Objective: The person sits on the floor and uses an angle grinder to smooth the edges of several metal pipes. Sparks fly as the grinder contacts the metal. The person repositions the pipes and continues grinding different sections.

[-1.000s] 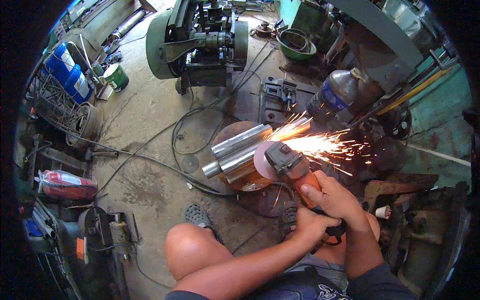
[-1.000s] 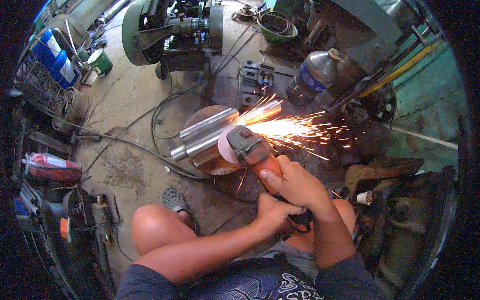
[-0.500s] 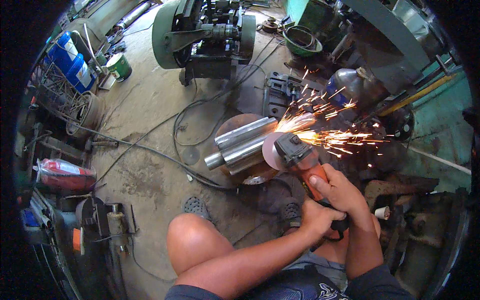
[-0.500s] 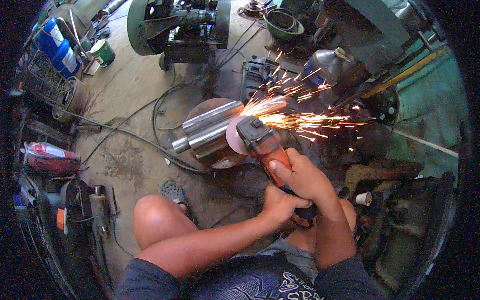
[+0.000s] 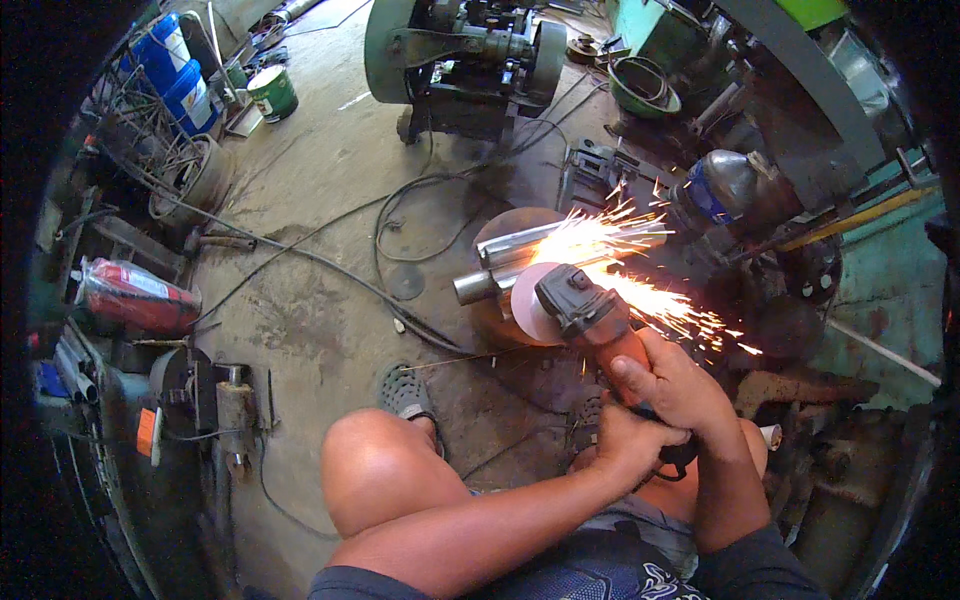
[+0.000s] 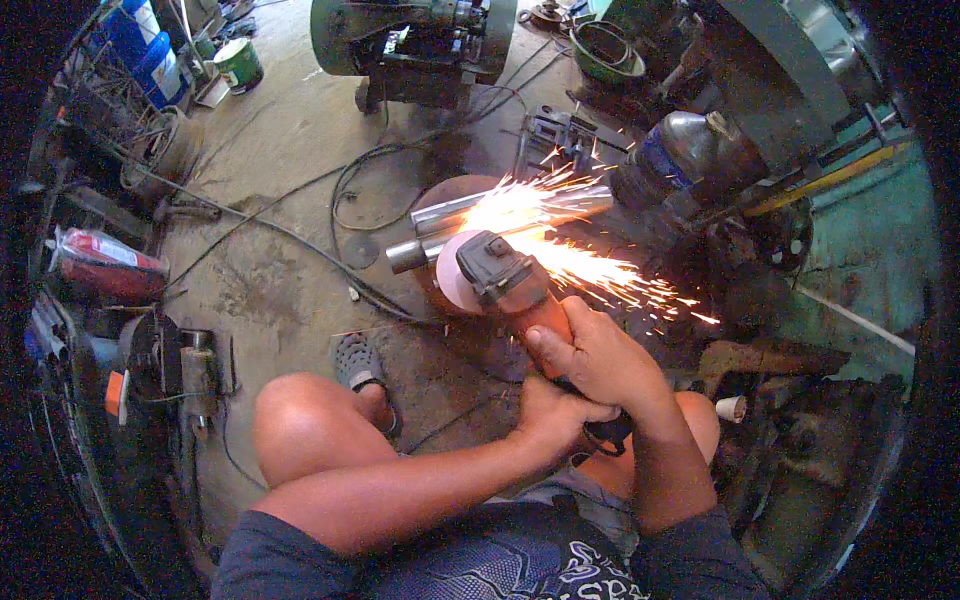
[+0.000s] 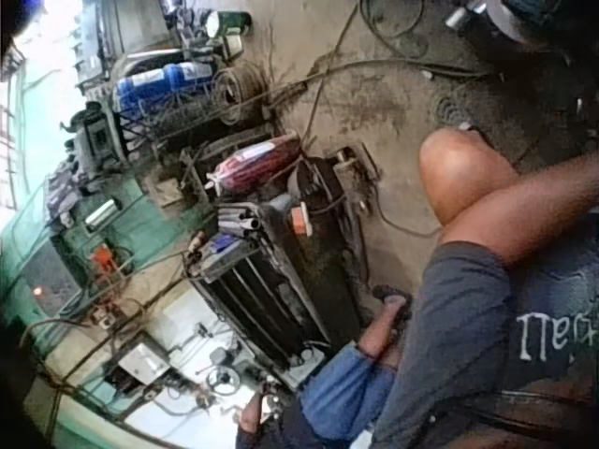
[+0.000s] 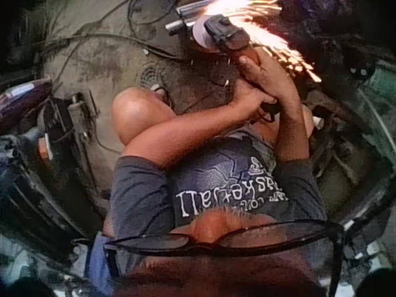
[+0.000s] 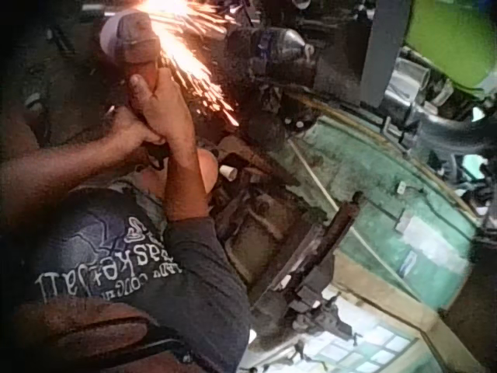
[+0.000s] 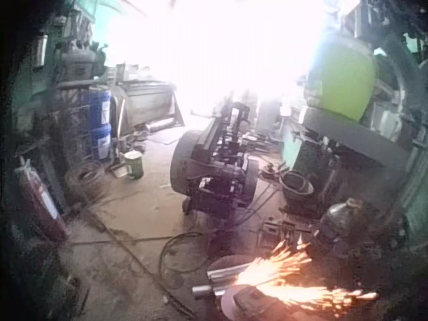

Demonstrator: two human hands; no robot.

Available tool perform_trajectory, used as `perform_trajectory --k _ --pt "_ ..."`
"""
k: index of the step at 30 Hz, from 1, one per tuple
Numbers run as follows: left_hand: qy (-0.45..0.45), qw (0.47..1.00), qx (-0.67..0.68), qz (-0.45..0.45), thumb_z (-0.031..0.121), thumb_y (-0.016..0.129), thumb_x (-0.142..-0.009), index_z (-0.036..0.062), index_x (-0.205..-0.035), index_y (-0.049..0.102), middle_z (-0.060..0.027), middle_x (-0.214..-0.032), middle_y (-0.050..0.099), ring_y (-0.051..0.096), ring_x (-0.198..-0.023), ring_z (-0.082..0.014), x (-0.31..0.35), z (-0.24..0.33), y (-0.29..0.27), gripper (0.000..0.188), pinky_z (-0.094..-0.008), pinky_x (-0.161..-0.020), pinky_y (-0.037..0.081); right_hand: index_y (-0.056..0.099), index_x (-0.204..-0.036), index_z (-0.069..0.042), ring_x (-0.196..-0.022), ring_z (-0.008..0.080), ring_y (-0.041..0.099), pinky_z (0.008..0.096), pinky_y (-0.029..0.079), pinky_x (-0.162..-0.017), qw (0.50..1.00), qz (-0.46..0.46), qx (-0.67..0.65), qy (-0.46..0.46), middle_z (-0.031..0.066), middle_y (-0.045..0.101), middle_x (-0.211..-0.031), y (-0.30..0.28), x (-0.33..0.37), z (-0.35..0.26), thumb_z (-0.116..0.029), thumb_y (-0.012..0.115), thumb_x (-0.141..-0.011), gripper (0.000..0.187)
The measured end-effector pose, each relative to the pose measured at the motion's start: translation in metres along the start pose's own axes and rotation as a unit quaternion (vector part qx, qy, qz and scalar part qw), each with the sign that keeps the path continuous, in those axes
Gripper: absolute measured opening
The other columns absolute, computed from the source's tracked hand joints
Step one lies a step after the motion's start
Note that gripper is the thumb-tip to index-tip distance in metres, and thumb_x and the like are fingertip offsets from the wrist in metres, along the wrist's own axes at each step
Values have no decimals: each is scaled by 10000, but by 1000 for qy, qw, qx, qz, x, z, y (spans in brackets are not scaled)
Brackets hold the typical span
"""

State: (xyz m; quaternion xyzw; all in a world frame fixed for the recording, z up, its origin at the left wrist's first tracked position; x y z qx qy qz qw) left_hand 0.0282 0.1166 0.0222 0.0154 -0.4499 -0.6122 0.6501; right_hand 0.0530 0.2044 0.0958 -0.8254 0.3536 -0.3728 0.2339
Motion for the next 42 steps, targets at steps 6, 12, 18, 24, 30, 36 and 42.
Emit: perform_trajectory --k 6,12,18,24,30,36,42 --pt "26 997 -51 53 56 923 -623 -54 -1156 629 -135 -1059 737 732 -957 -241 23 12 -20 619 -378 -823 610 571 -1115 24 -966 445 683 488 522 -858 1000 -21 12 -10 278 684 -1013 17 -3 -19 -462 629 -998 503" --pt "88 992 -53 67 40 916 -597 -27 -1238 525 -108 -1052 691 715 -928 -228 24 24 -23 754 -360 -791 609 565 -1106 25 -959 473 686 519 525 -846 1000 -6 23 -13 311 688 -1013 17 -3 -17 -570 609 -978 610" --pt "57 993 -95 31 140 961 -591 -62 -1149 623 -142 -1051 744 730 -947 -236 15 26 -5 683 -358 -852 590 570 -1145 32 -1016 481 682 532 521 -868 998 -3 40 51 326 687 -1055 -4 2 1 -584 583 -990 636" --pt "45 994 -89 -34 49 879 -668 -47 -892 728 -90 -883 755 735 -794 -186 -4 29 29 286 -332 -718 596 610 -1131 36 -994 425 686 485 519 -887 997 54 -7 59 290 692 -1058 -34 3 28 -577 559 -1011 627" --pt "72 993 -6 -98 52 803 -720 -37 -892 728 -84 -839 744 714 -720 -180 -19 40 55 208 -328 -656 582 628 -1201 35 -966 223 642 391 515 -898 993 52 -94 56 163 703 -1076 -55 -4 38 -469 587 -1044 529" --pt "61 995 -27 -75 77 820 -684 -48 -852 718 -92 -806 736 708 -682 -186 -26 37 62 232 -336 -632 577 638 -1231 20 -972 169 607 353 499 -899 990 24 -109 81 96 691 -1075 -66 -1 34 -436 568 -1064 491" --pt "60 997 6 -57 131 863 -631 -61 -819 708 -108 -788 736 718 -695 -193 -18 33 52 310 -350 -652 581 616 -1310 18 -1002 168 612 352 502 -927 993 -7 -102 65 87 695 -1133 -53 2 12 -413 566 -1066 497"
Point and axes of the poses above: each hand's wrist, its own x-axis away from the middle knuckle, its own y-axis out of the palm, z = x × y, the point moved 7 cm from there along -x, towards the middle knuckle
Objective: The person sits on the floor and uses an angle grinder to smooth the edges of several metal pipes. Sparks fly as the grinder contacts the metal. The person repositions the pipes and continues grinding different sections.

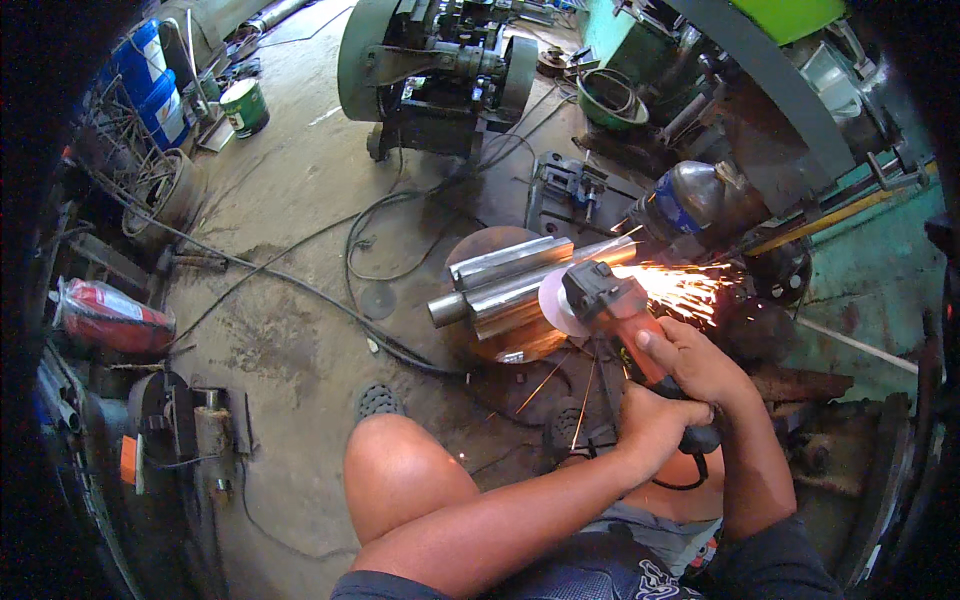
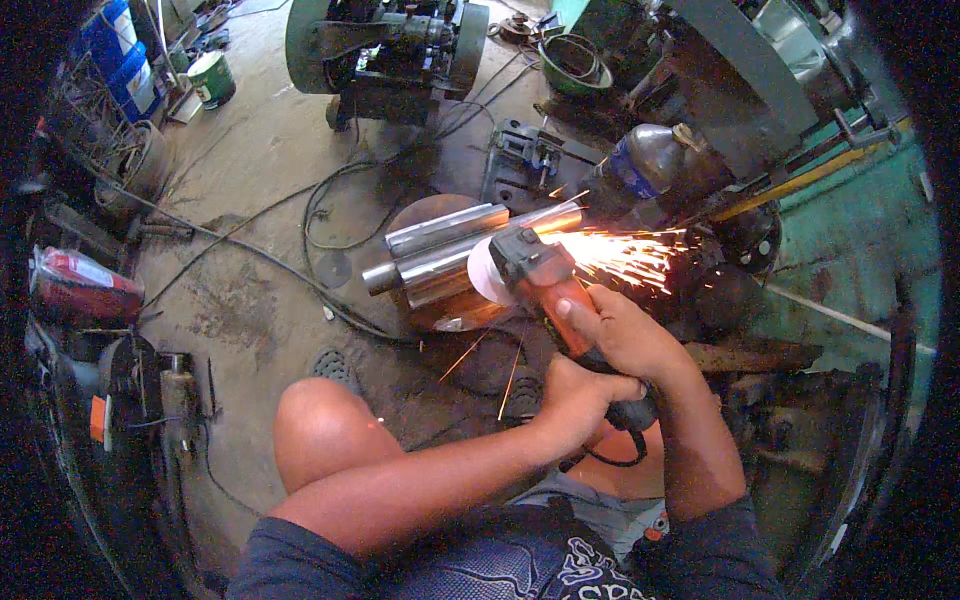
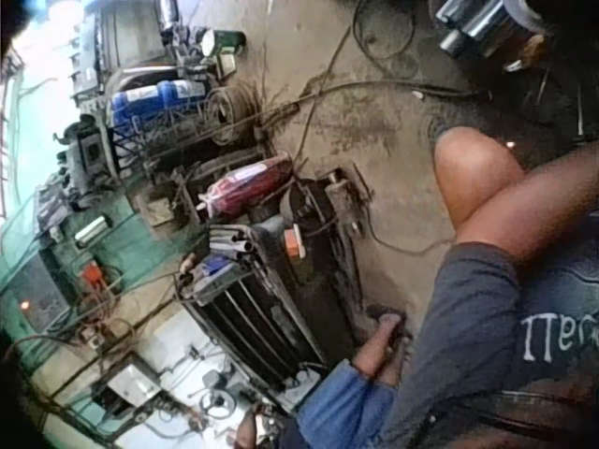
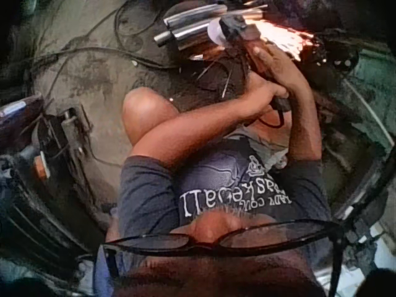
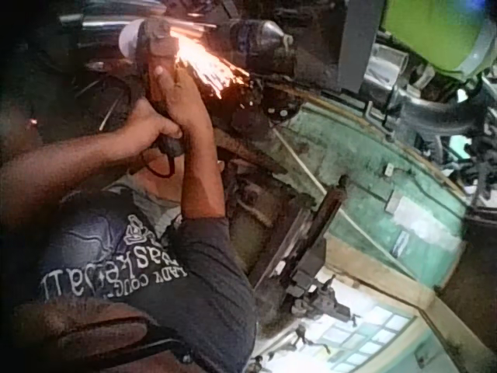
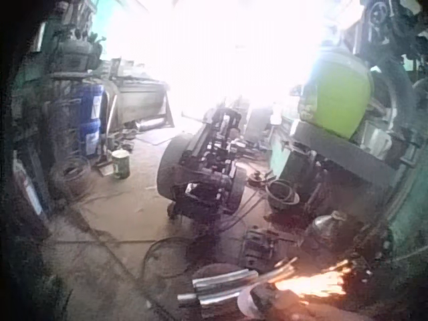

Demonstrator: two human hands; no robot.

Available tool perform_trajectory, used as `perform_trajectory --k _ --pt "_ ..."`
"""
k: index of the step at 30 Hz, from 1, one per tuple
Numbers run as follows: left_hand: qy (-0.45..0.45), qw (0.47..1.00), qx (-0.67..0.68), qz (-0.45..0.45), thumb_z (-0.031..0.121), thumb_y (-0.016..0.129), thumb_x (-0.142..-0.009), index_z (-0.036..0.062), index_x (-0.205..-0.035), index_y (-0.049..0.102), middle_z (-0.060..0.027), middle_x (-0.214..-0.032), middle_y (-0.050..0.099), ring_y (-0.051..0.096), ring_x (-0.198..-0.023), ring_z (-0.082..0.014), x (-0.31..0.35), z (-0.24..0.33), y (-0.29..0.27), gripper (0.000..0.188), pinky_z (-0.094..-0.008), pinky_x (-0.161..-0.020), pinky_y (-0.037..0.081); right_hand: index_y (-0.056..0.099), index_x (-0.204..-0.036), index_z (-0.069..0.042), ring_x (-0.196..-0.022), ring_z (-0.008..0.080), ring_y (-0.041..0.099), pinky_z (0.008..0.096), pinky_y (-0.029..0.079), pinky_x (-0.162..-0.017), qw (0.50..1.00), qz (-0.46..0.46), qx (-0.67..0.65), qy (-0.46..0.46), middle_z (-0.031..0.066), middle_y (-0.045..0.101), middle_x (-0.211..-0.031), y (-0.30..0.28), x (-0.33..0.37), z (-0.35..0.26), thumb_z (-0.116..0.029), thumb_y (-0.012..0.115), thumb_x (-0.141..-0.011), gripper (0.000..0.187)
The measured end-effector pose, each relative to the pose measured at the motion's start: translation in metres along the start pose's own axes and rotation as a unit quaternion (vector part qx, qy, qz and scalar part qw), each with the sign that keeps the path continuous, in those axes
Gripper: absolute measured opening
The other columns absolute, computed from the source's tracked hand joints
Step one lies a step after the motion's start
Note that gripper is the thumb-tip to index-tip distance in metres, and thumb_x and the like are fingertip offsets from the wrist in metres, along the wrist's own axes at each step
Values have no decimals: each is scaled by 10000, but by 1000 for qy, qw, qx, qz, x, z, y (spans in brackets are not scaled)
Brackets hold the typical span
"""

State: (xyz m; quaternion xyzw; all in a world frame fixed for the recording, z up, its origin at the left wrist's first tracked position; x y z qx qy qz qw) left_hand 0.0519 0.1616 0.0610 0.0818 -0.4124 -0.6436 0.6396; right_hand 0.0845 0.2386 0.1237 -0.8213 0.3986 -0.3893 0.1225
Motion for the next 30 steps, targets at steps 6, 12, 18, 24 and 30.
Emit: perform_trajectory --k 6,12,18,24,30 --pt "-3 999 25 30 140 868 -640 -60 -801 707 -103 -791 737 717 -712 -190 15 2 -20 303 -346 -647 569 609 -1334 15 -1050 178 623 361 499 -967 999 -33 25 -8 108 701 -1165 26 -8 -25 -417 573 -1062 512" --pt "15 998 38 44 109 843 -683 -60 -802 711 -96 -811 741 712 -709 -187 33 14 -36 245 -342 -646 557 625 -1301 20 -1012 190 619 363 504 -935 996 -69 40 -37 123 702 -1117 47 -10 -44 -433 574 -1060 515" --pt "-1 996 60 58 74 808 -740 -60 -861 726 -91 -835 742 718 -716 -182 52 31 -41 198 -336 -652 565 631 -1250 -8 -911 112 549 300 482 -827 991 -99 90 7 19 634 -1011 59 -13 -57 -444 566 -1062 479" --pt "-41 994 89 51 127 817 -759 -53 -861 733 -90 -829 742 712 -708 -176 64 52 -37 223 -334 -655 568 665 -1138 28 -844 173 595 359 515 -789 987 -90 130 -28 104 682 -930 53 -13 -71 -529 542 -1046 579" --pt "-68 992 107 -4 88 781 -810 -49 -930 737 -110 -900 744 715 -725 -188 57 63 -22 187 -342 -650 595 666 -1171 17 -853 157 587 342 502 -791 993 -74 84 34 75 680 -959 40 -22 -63 -515 546 -1051 559"
Point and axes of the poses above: each hand's wrist, its own x-axis away from the middle knuckle, its own y-axis out of the palm, z = x × y, the point moved 7 cm from there along -x, towards the middle knuckle
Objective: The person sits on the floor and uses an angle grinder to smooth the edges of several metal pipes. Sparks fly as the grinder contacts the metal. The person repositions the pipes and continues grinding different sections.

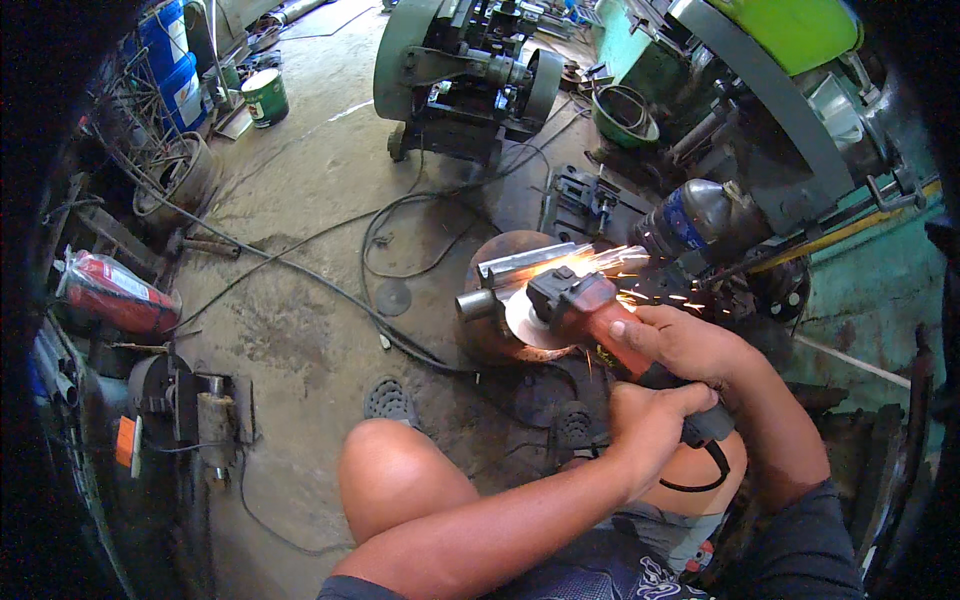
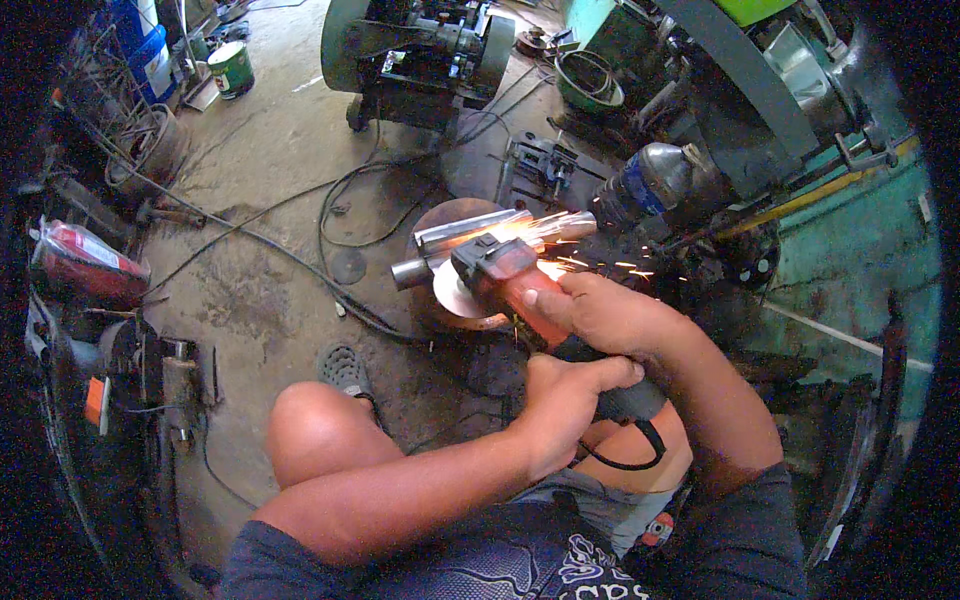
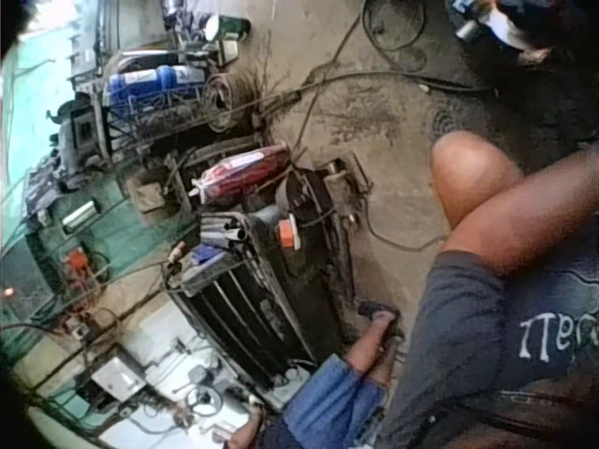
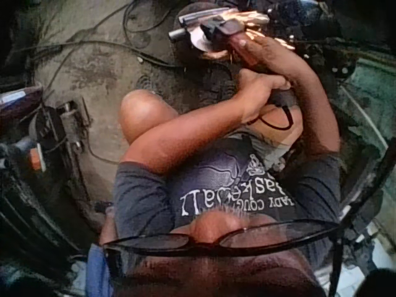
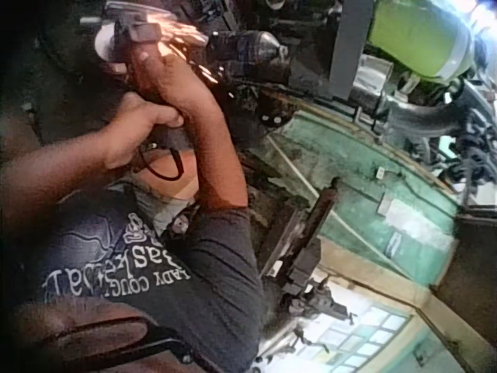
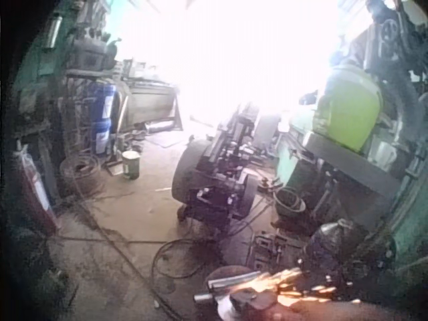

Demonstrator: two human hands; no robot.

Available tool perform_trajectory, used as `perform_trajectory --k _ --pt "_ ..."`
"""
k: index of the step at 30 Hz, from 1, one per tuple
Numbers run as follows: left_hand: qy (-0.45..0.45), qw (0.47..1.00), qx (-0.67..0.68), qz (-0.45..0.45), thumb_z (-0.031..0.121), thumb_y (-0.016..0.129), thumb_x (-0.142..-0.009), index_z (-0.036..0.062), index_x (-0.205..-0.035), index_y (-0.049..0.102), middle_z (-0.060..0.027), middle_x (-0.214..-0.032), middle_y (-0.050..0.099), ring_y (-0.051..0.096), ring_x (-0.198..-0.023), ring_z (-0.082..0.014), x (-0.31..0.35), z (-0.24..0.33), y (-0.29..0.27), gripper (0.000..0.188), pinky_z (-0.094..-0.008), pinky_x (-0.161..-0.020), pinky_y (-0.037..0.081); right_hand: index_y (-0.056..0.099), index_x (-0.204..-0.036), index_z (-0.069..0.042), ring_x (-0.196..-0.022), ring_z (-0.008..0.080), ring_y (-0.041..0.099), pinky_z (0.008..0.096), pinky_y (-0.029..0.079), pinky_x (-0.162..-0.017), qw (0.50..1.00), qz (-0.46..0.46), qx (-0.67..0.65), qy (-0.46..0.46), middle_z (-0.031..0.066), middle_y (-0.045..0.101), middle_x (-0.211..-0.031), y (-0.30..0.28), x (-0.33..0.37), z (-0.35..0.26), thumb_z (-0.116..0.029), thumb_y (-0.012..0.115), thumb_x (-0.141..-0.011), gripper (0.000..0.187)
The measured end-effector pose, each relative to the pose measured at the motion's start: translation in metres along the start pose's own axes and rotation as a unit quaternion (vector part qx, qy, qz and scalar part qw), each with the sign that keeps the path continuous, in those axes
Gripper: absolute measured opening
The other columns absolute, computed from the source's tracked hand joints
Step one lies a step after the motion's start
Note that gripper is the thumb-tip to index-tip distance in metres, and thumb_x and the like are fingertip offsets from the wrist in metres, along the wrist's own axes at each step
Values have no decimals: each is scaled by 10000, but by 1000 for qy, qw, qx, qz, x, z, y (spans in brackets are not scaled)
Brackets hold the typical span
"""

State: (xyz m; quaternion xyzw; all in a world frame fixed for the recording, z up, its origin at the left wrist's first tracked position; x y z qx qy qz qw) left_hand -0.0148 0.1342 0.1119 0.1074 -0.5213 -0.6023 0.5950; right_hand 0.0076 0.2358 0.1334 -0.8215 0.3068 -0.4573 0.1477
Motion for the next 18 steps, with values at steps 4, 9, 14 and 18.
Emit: perform_trajectory --k 4,9,14,18 --pt "30 999 5 -33 90 780 -809 -61 -925 734 -116 -886 741 715 -734 -189 -21 -3 19 196 -341 -670 591 671 -1209 2 -897 138 583 329 493 -834 998 1 24 62 54 682 -995 -29 13 13 -499 538 -1064 539" --pt "10 998 -15 -57 83 781 -792 -76 -918 729 -125 -865 739 721 -740 -200 -48 -12 35 209 -342 -666 579 686 -1128 8 -813 143 597 344 507 -758 999 27 -33 27 71 692 -945 -49 7 31 -527 526 -1057 563" --pt "-1 998 -4 -65 81 782 -786 -75 -921 727 -127 -849 735 724 -733 -209 -56 -17 41 213 -351 -660 582 687 -1138 -4 -815 131 595 321 503 -754 994 40 -88 50 48 692 -947 -57 8 48 -535 548 -1049 556" --pt "4 999 -27 -42 81 787 -788 -69 -938 728 -119 -856 738 724 -728 -207 -52 -17 33 221 -352 -662 590 663 -1273 -9 -994 112 605 300 476 -926 996 -1 -68 58 37 701 -1101 -49 5 42 -442 532 -1075 494"
Point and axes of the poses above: each hand's wrist, its own x-axis away from the middle knuckle, its own y-axis out of the palm, z = x × y, the point moved 7 cm from there along -x, towards the middle knuckle
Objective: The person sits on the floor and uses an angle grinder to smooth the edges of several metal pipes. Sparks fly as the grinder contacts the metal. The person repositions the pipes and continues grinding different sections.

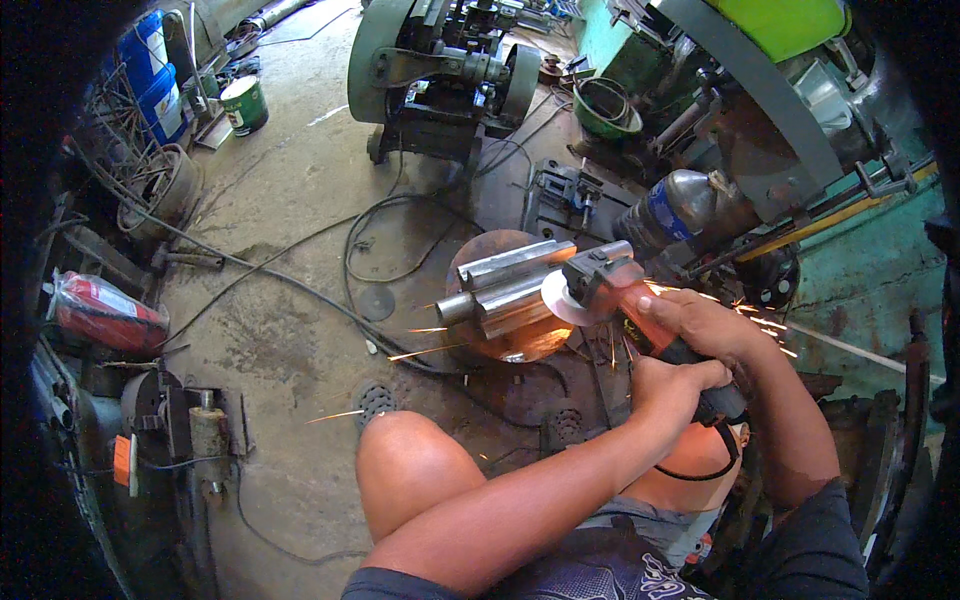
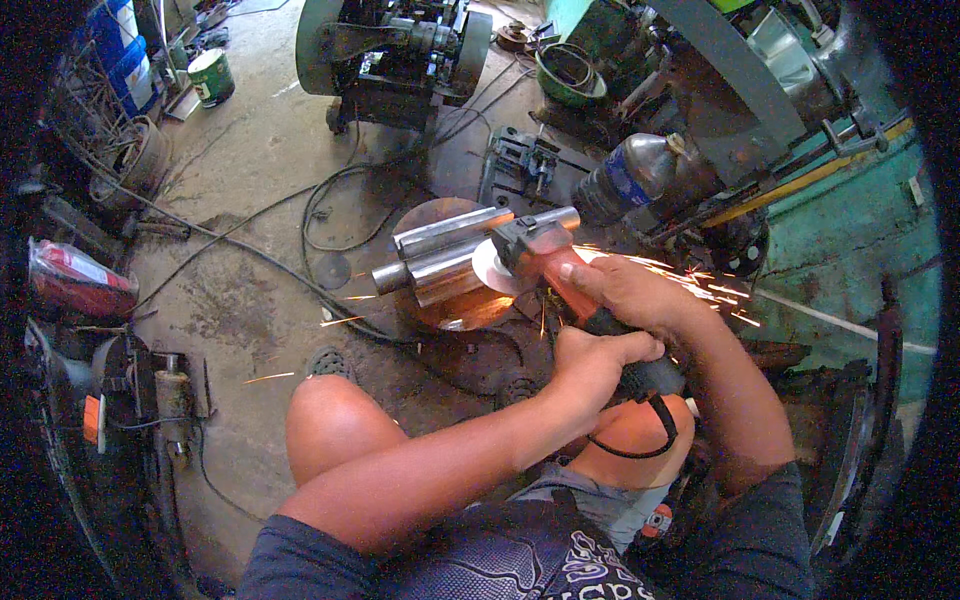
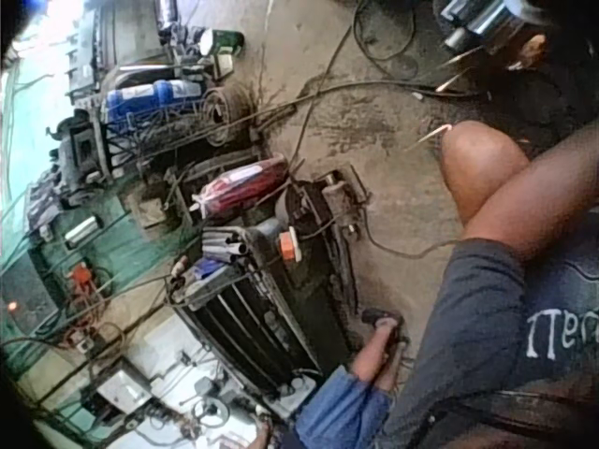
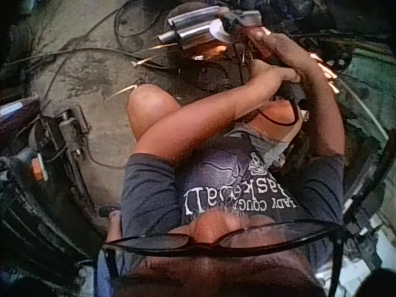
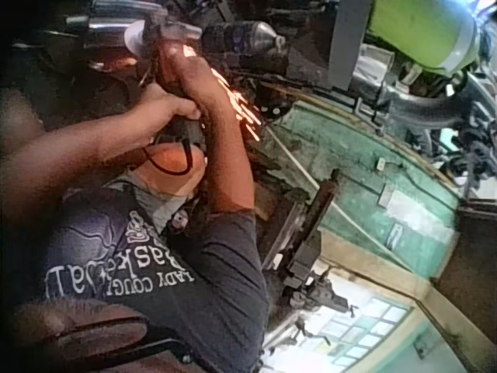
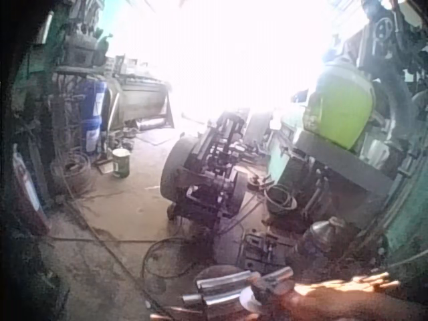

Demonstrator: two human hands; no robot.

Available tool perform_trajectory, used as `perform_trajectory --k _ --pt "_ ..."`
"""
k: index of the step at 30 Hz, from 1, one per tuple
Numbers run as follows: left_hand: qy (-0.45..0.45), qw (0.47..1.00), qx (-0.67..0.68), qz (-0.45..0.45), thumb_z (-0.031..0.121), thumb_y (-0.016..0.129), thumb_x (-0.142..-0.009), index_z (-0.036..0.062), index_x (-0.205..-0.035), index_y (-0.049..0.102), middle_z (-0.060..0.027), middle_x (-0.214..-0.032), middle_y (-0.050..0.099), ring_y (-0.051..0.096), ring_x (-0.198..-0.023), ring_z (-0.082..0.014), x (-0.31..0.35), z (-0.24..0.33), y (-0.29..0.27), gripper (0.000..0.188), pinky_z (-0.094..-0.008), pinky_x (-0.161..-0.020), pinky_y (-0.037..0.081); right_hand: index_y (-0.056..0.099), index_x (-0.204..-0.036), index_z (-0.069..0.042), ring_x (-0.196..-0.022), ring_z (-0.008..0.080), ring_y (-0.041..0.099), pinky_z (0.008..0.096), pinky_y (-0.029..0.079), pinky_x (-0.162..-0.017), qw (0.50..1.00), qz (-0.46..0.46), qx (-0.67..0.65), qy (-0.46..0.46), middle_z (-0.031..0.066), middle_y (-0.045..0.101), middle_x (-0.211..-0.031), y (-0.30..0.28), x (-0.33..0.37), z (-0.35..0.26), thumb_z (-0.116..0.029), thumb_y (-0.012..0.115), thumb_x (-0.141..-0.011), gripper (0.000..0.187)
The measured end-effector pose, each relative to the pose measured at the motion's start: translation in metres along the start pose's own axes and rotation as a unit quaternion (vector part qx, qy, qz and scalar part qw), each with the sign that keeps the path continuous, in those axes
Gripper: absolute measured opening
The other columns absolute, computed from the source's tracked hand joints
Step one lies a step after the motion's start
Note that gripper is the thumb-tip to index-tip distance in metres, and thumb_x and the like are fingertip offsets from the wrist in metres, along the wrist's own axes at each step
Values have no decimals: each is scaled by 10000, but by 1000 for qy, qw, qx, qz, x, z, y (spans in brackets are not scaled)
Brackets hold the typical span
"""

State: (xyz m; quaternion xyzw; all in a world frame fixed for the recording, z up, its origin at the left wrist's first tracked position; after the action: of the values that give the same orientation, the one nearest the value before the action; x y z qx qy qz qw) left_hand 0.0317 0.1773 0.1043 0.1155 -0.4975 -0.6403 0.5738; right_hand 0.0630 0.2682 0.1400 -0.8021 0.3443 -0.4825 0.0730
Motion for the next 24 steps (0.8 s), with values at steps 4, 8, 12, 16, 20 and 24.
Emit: perform_trajectory --k 4,8,12,16,20,24 --pt "18 999 17 20 76 780 -802 -61 -944 730 -100 -863 741 719 -712 -199 13 2 -10 203 -349 -654 592 657 -1262 2 -973 121 591 314 481 -917 1000 -5 4 -22 50 694 -1080 18 -1 -16 -472 542 -1070 524" --pt "49 998 13 32 81 770 -822 -56 -935 732 -89 -871 740 712 -718 -190 26 10 -22 182 -343 -652 589 656 -1231 17 -935 139 580 330 492 -875 996 -36 52 -65 72 685 -1040 36 5 -43 -516 532 -1064 572" --pt "47 996 -15 72 112 780 -826 -27 -940 745 -90 -894 741 709 -752 -184 39 19 -35 183 -356 -638 583 660 -1214 17 -937 144 575 324 483 -880 994 -51 79 -52 72 682 -1043 52 2 -57 -524 535 -1060 576" --pt "9 997 16 80 148 798 -820 5 -953 757 -81 -908 741 707 -766 -194 58 22 -41 200 -382 -609 576 673 -1155 12 -896 155 581 332 490 -832 992 -53 65 -98 79 685 -993 67 -3 -62 -549 531 -1054 587" --pt "46 996 28 74 161 806 -813 7 -971 754 -77 -906 740 705 -761 -211 71 31 -40 227 -393 -595 573 679 -1084 10 -815 171 585 358 496 -770 986 -41 113 -117 91 682 -901 69 -7 -54 -582 527 -1044 612" --pt "0 997 11 72 119 796 -806 -14 -945 750 -76 -879 743 706 -732 -188 68 19 -38 198 -365 -609 573 684 -1016 16 -769 188 596 392 498 -720 987 -3 114 -114 112 680 -855 63 -1 -43 -594 522 -1035 631"
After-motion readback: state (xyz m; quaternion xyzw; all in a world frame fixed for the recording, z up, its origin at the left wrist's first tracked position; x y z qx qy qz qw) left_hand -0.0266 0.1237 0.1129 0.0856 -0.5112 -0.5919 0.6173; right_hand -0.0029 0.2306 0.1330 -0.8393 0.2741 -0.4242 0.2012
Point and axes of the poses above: each hand's wrist, its own x-axis away from the middle knuckle, its own y-axis out of the palm, z = x × y, the point moved 7 cm from there along -x, towards the middle knuckle
